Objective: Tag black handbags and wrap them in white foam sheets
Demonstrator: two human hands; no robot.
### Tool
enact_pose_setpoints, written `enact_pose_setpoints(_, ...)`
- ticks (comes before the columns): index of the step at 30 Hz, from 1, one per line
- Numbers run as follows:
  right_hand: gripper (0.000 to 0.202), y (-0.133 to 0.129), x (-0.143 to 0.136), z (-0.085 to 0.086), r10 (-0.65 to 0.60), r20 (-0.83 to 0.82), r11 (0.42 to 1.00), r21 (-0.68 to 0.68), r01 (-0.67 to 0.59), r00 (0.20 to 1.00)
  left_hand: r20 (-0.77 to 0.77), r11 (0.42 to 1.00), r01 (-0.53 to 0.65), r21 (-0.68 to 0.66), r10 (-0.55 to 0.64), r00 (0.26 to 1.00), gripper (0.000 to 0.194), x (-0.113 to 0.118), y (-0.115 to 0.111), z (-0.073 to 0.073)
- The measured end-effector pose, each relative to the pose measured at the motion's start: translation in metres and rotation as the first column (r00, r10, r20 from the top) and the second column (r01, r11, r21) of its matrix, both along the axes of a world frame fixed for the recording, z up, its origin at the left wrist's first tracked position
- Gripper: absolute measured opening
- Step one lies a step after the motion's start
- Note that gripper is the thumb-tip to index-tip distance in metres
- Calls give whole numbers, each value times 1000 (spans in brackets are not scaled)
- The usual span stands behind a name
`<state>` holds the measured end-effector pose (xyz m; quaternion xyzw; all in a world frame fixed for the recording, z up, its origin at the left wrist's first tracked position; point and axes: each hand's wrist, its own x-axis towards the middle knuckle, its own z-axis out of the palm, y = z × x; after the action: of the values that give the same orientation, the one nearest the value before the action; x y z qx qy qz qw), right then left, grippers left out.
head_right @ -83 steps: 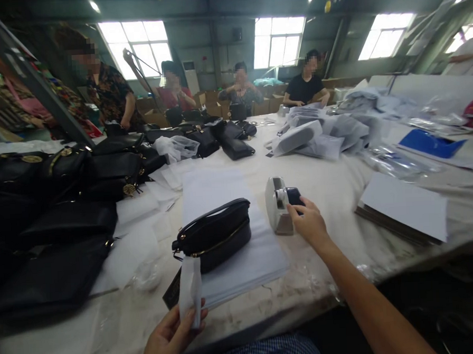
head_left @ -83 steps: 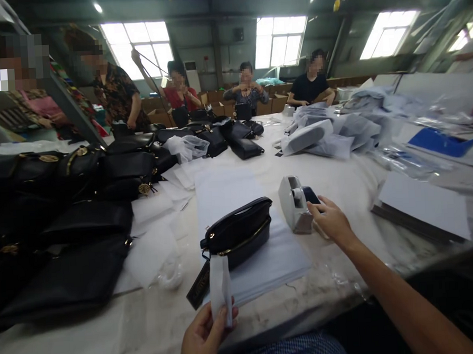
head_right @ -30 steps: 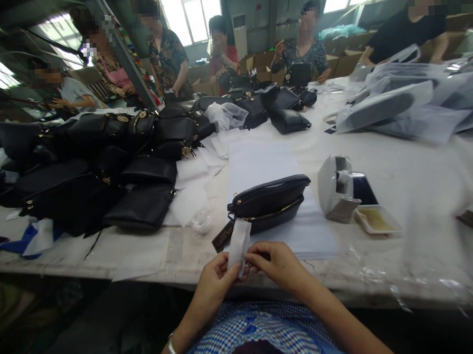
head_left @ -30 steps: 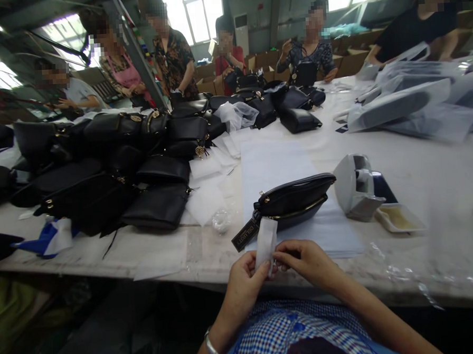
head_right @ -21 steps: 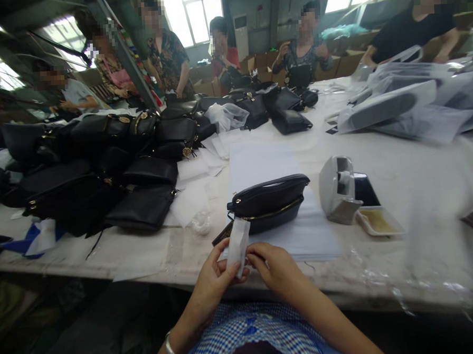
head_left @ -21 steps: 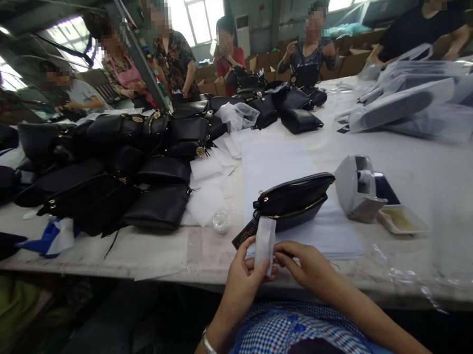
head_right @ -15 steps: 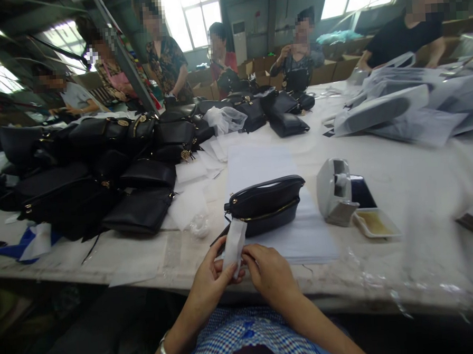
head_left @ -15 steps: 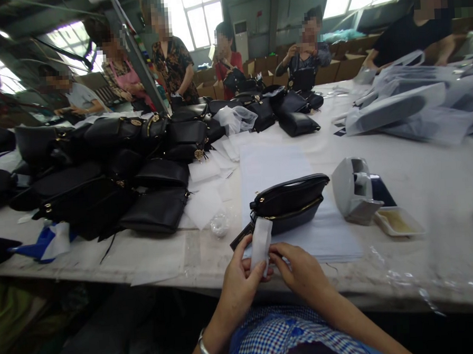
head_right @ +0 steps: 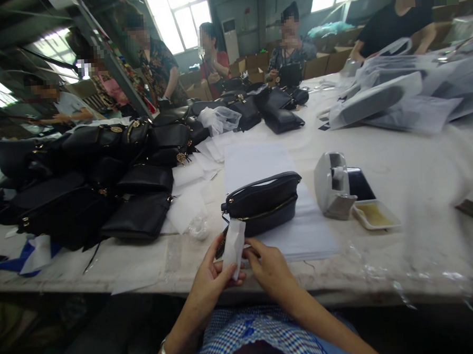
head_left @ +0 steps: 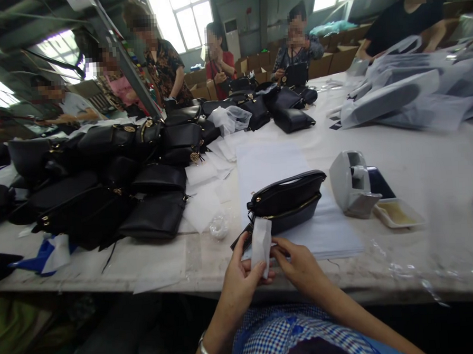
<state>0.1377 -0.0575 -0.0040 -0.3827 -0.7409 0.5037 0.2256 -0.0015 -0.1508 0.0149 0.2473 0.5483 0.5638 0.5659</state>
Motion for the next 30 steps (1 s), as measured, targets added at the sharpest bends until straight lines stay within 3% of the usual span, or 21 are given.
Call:
enact_pose_setpoints(3, 53, -2, -1, 0, -33, -197, 956, -293, -27, 980, -38, 1000, 6, 13, -5, 999, 100, 2, 0, -1)
enact_pose_setpoints(6, 75, -8, -11, 1, -62, -276, 879, -470, -78, 959, -159, 1000, -7, 21, 11, 987, 92, 9, 0, -3)
enact_pose_setpoints(10, 55, -12, -29, -1, -168, -299, 809, -586, -42, 939, -176, 998, -58, 24, 61, 982, 88, 18, 0, -10)
enact_pose_setpoints(12, 43, -10, -33, -2, -184, -291, 811, -584, -22, 939, -135, 997, -74, 21, 76, 988, 94, 19, 2, -16)
enact_pose_setpoints(14, 40, -5, -30, 0, -115, -300, 829, -554, -74, 947, -103, 997, -79, 22, 81, 991, 102, 17, 3, -25)
enact_pose_setpoints(17, 36, 10, -11, 9, 117, -286, 906, -361, -220, 951, -116, 997, -66, 29, 69, 991, 109, 8, 4, -37)
enact_pose_setpoints(18, 33, 18, -1, 13, 145, -231, 951, -235, -199, 962, -142, 998, -57, 23, 60, 988, 107, 4, 4, -40)
enact_pose_setpoints(20, 27, 37, 24, 23, 13, -110, 997, 83, -4, 994, -234, 999, -45, 4, 44, 971, 98, -5, 2, -44)
enact_pose_setpoints(21, 25, 49, 36, 29, -119, -90, 959, 246, 138, 989, -288, 999, -52, -4, 49, 956, 91, -10, 1, -44)
enact_pose_setpoints(23, 23, 74, 57, 40, -335, -132, 787, 505, 354, 933, -372, 996, -90, -1, 83, 924, 80, -17, 2, -41)
enact_pose_setpoints(25, 30, 100, 70, 51, -387, -148, 631, 677, 379, 910, -408, 991, -133, 3, 122, 905, 77, -19, 7, -36)
enact_pose_setpoints(26, 39, 112, 73, 56, -365, -119, 594, 734, 329, 923, -402, 989, -147, 0, 135, 906, 78, -17, 11, -34)
enact_pose_setpoints(28, 58, 134, 73, 63, -266, -7, 593, 787, 170, 964, -359, 987, -158, 2, 148, 922, 76, -10, 20, -30)
enact_pose_setpoints(30, 69, 152, 70, 68, -123, 114, 640, 769, -9, 986, -284, 989, -148, 0, 142, 948, 74, -2, 28, -32)
